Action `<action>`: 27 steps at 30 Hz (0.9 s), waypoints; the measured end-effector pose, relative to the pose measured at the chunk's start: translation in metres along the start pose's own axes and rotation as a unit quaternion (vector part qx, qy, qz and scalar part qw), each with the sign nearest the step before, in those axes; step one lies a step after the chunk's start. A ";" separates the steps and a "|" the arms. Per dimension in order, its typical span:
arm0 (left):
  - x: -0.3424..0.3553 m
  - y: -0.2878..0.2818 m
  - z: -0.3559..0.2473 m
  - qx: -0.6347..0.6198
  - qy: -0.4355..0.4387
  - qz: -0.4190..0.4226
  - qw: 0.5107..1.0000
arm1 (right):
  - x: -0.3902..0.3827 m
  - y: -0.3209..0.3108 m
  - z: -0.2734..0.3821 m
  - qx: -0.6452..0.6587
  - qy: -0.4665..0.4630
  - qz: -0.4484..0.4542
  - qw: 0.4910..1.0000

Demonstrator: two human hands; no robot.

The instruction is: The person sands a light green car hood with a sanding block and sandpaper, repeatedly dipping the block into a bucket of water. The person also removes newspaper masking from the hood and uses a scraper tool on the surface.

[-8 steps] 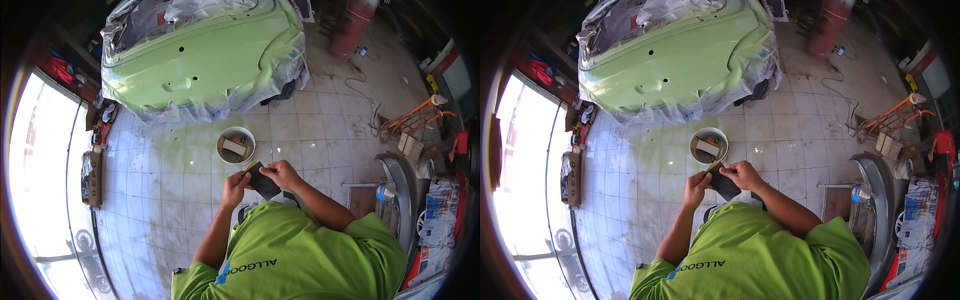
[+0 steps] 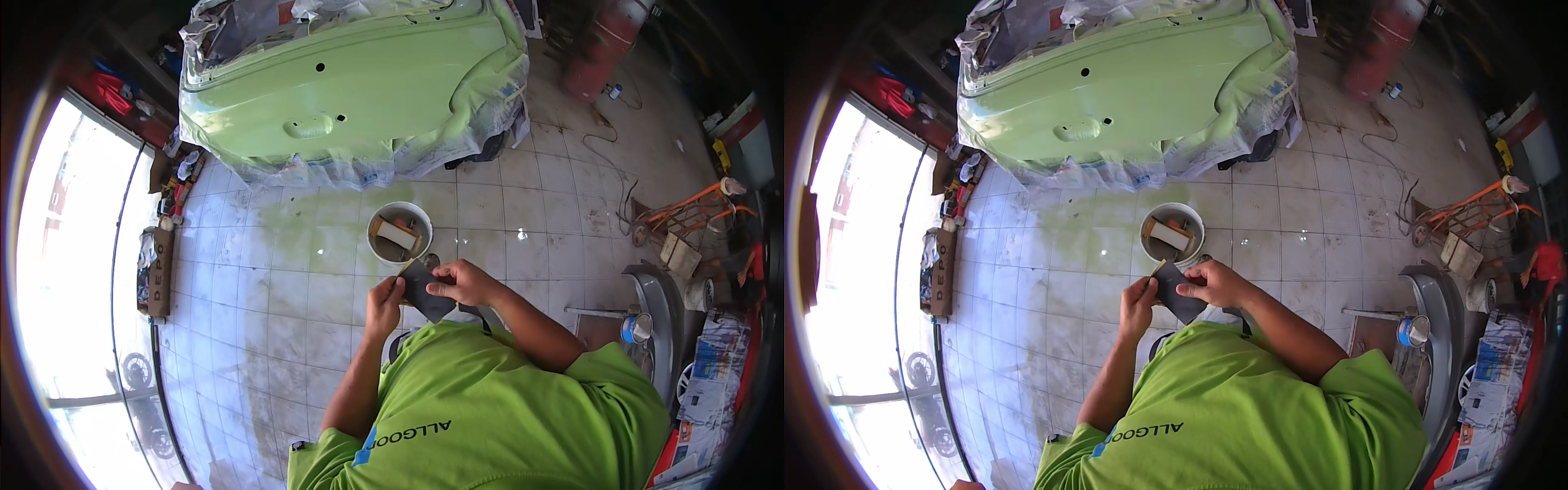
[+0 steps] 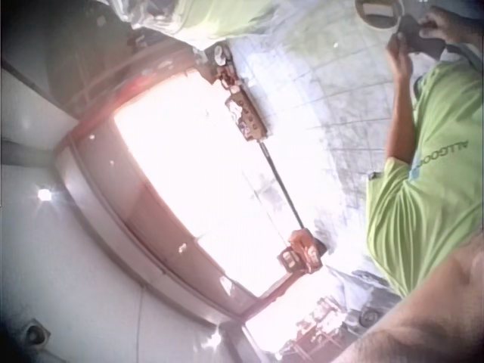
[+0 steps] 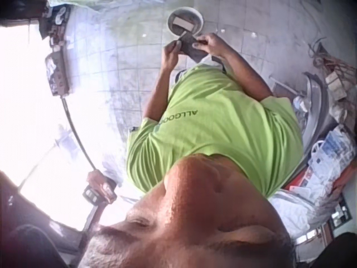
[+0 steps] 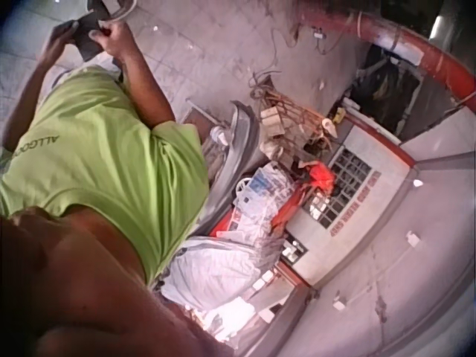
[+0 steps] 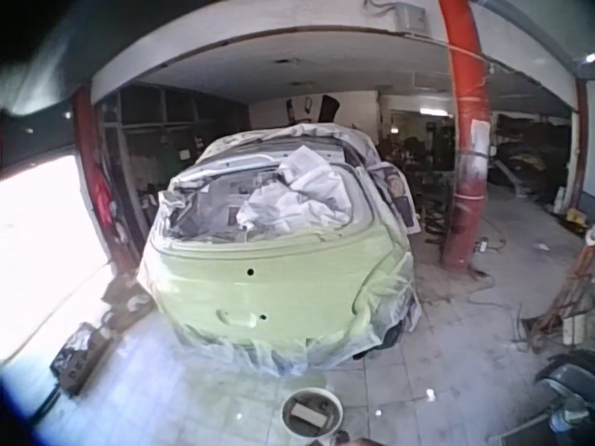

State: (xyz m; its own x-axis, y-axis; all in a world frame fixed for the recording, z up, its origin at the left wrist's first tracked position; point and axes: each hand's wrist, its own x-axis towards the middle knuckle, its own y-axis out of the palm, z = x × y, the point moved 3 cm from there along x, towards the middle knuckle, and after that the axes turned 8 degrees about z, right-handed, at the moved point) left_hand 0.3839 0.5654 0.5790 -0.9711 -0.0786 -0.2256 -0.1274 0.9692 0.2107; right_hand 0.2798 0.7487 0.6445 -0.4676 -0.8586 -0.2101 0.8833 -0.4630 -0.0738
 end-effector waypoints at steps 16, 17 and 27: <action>0.126 -0.071 -0.078 -0.049 0.036 -0.065 0.996 | 0.191 -0.091 0.013 -0.120 -0.017 -0.023 0.992; 0.134 -0.077 -0.084 -0.046 0.040 -0.073 0.995 | 0.204 -0.096 0.015 -0.114 -0.012 -0.020 0.993; 0.192 -0.140 -0.109 -0.051 0.056 -0.117 0.990 | 0.290 -0.116 0.050 -0.141 -0.061 0.005 0.988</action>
State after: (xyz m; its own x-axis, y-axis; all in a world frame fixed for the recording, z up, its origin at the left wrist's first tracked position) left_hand 0.1936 0.3892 0.6104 -0.9282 -0.3289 -0.1742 -0.3656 0.8933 0.2614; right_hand 0.0402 0.5418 0.6411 -0.4444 -0.8908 -0.0950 0.8539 -0.3892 -0.3456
